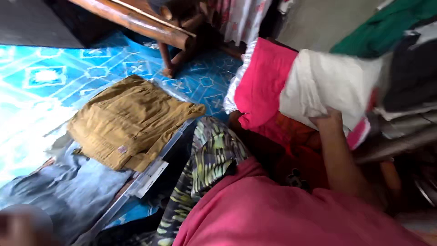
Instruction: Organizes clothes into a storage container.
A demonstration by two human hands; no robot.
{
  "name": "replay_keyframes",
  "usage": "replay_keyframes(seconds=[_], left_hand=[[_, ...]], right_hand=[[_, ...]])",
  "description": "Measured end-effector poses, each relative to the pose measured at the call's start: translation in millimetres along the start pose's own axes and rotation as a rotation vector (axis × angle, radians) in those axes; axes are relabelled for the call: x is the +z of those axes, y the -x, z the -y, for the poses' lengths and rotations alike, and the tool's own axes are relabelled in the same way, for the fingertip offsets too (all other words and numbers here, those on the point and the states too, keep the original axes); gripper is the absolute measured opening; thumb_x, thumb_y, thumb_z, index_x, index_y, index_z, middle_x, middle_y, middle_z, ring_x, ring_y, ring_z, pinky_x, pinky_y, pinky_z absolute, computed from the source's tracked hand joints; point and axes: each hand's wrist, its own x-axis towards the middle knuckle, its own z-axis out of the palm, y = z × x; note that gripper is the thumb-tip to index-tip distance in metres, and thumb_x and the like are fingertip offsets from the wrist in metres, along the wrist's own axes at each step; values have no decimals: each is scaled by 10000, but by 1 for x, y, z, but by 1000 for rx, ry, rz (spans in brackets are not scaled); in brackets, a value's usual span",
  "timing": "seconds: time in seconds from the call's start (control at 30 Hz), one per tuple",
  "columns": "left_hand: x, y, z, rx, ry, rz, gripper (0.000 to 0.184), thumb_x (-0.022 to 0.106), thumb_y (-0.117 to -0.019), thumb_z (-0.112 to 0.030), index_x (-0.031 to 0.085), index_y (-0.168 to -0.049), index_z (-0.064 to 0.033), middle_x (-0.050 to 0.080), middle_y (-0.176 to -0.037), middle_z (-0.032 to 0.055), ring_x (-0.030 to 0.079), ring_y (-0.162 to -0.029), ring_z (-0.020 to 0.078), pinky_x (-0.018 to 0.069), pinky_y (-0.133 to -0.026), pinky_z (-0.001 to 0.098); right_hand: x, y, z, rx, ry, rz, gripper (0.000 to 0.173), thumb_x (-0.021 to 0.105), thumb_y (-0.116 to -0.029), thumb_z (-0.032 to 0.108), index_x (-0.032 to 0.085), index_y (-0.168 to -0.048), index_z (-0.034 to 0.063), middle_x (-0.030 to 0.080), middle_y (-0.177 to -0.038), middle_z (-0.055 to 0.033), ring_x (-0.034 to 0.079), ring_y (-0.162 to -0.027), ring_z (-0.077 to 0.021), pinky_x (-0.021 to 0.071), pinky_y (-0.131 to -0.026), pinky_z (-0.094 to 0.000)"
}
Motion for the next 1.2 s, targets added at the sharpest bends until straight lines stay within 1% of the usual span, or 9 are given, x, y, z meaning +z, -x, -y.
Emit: replay_keyframes(seconds=[0.13,0.23,0.4,0.5,0.6,0.77,0.9,1.0,1.2], left_hand=[[21,38,-62,-34,-102,2,485,581,-982,-157,473,-1376,103,583,-1256,247,610,-1019,186,518,-909,348],[43,49,-105,-162,-215,56,436,570,-995,-70,488,-1379,120,564,-1321,332,601,-1144,365,475,-996,501],[54,48,-95,-158,-325,171,408,585,-1015,-142,539,-1343,96,606,-1236,337,604,-1128,472,453,-981,645],[56,47,-89,-138,-341,175,392,595,-1018,-146,555,-1327,92,611,-1233,332,604,-1134,470,449,-981,646],[58,46,-85,-159,-311,146,368,603,-1018,-125,564,-1316,87,621,-1243,306,618,-1143,420,466,-996,589],[60,46,-87,-174,-267,125,348,607,-1013,-101,573,-1302,88,626,-1244,286,634,-1113,361,486,-985,528],[62,46,-86,-179,-271,155,343,598,-1018,-118,584,-1294,85,632,-1221,292,631,-1101,382,477,-974,565],[64,44,-85,-188,-278,153,334,609,-1012,-118,596,-1284,76,637,-1214,281,628,-1105,374,467,-980,561],[53,43,-70,-69,-188,211,369,604,-984,-106,577,-1257,140,640,-1147,277,617,-1010,230,502,-924,376]], right_hand=[[24,50,-32,217,118,86,345,314,-1097,433,416,-1206,122,527,-885,-44,586,-652,-136,565,-613,-332],[61,99,-49,336,347,377,269,313,-1107,241,504,-958,124,554,-677,18,564,-540,-97,553,-566,-274],[134,144,-116,132,738,1010,149,478,-1052,79,610,-1082,18,650,-828,2,640,-687,-83,580,-684,-268],[192,159,-176,-133,1006,1277,281,537,-1031,57,595,-1246,-113,663,-1161,-210,647,-995,-211,532,-882,-360],[245,184,-226,-321,1492,1395,394,574,-1040,174,566,-1298,-123,601,-1259,-335,588,-1193,-446,452,-1004,-601],[261,221,-244,-432,1935,1379,477,568,-1030,341,606,-1271,-69,572,-1373,-293,516,-1328,-440,355,-1043,-686],[261,211,-238,-461,1852,1383,524,660,-993,355,610,-1221,-115,598,-1290,-325,559,-1262,-457,424,-1010,-642],[262,208,-237,31,1399,1273,561,782,-890,134,518,-1328,-97,600,-1245,-280,615,-1118,-367,522,-933,-538],[256,234,-173,513,635,1159,234,583,-999,118,579,-1212,22,638,-968,-115,628,-798,-187,549,-687,-372]])
